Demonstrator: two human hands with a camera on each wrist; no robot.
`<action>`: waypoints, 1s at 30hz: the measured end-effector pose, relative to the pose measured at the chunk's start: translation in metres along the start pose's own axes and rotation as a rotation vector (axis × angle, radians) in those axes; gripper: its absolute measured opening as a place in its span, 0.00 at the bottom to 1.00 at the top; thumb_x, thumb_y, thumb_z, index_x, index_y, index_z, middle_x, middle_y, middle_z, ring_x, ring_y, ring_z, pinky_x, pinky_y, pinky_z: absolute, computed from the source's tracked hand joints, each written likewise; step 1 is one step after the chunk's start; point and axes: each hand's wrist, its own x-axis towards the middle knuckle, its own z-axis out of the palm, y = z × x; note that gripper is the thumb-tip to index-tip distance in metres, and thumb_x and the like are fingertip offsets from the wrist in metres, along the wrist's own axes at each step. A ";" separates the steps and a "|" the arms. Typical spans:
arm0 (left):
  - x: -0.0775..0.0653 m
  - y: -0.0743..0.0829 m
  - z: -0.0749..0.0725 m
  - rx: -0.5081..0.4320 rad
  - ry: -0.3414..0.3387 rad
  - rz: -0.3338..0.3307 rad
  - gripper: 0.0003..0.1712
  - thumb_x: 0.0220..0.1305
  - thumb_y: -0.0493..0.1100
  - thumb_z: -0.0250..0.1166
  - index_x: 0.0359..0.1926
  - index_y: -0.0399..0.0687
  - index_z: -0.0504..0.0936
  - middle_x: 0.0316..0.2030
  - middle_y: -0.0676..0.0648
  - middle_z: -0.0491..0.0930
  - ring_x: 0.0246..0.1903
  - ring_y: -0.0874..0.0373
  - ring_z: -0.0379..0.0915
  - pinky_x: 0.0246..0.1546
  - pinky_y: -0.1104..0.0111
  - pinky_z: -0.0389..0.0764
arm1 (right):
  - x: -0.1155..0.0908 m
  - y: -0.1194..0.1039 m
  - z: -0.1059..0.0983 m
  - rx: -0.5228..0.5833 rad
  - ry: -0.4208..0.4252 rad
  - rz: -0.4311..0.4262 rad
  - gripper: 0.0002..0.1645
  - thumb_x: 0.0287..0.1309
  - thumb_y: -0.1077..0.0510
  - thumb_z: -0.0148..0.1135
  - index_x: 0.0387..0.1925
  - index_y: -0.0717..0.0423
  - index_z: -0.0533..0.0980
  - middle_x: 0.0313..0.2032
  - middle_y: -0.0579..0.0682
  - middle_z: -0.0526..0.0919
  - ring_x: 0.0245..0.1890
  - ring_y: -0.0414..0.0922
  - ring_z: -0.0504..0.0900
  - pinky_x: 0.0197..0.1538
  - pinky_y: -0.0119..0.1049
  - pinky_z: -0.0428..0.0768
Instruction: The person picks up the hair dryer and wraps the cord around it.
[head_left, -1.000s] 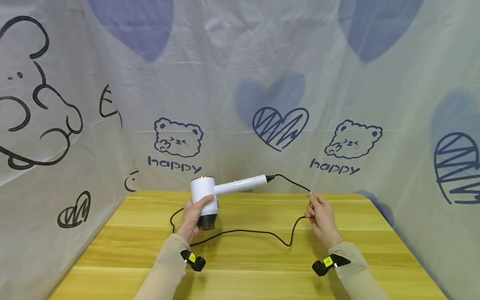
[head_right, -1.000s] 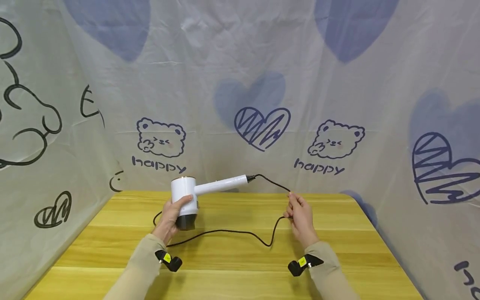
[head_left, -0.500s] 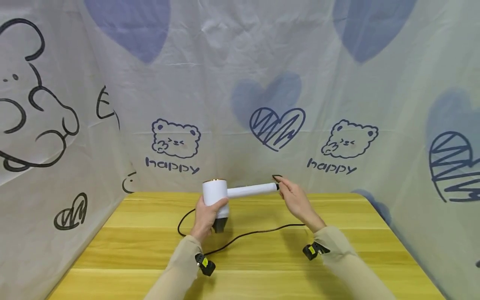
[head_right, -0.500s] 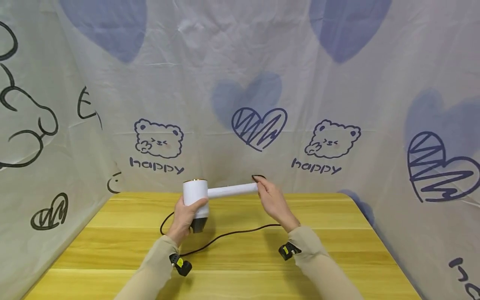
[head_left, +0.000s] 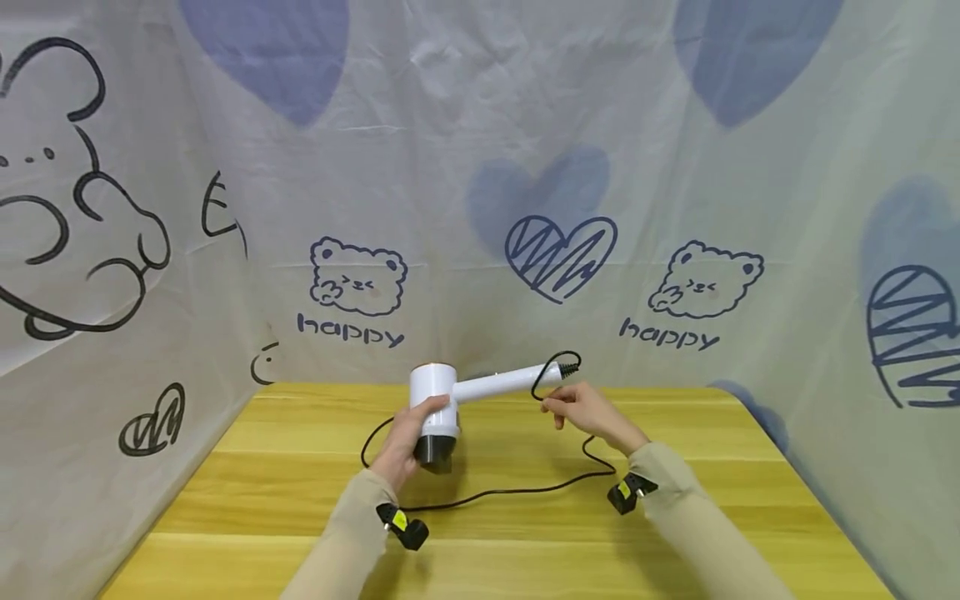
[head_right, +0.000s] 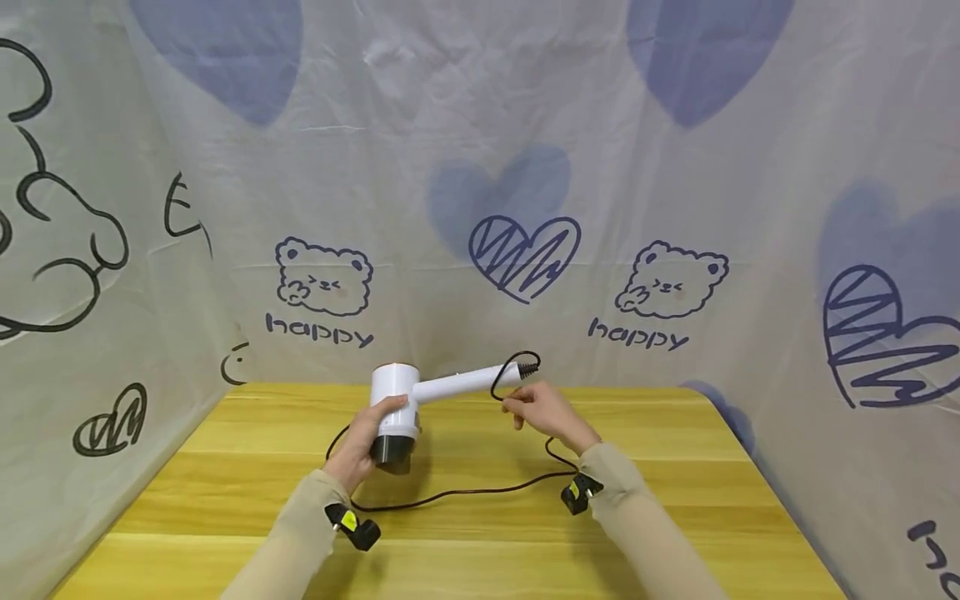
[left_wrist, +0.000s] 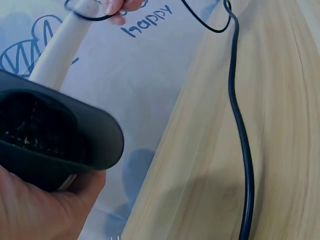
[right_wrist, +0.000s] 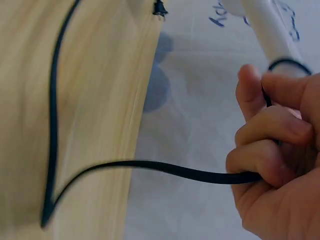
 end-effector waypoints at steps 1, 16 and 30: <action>0.000 0.000 -0.001 0.010 -0.014 -0.005 0.37 0.58 0.50 0.68 0.61 0.35 0.65 0.39 0.44 0.79 0.33 0.55 0.80 0.33 0.65 0.83 | 0.002 0.002 -0.003 0.013 0.000 0.015 0.13 0.68 0.53 0.57 0.42 0.56 0.84 0.21 0.48 0.81 0.18 0.38 0.65 0.21 0.28 0.60; 0.001 0.005 -0.017 0.139 -0.129 -0.024 0.39 0.55 0.52 0.70 0.63 0.42 0.65 0.44 0.39 0.79 0.36 0.51 0.80 0.34 0.61 0.85 | 0.021 0.006 -0.045 -0.126 -0.225 -0.101 0.12 0.60 0.72 0.56 0.40 0.62 0.83 0.32 0.53 0.86 0.27 0.40 0.73 0.29 0.28 0.71; 0.002 0.004 -0.004 0.337 0.048 0.185 0.36 0.52 0.47 0.73 0.60 0.41 0.71 0.49 0.38 0.77 0.41 0.50 0.75 0.38 0.64 0.80 | 0.017 -0.026 -0.027 -0.244 -0.125 -0.071 0.14 0.67 0.55 0.57 0.46 0.55 0.85 0.22 0.48 0.77 0.16 0.39 0.55 0.20 0.30 0.56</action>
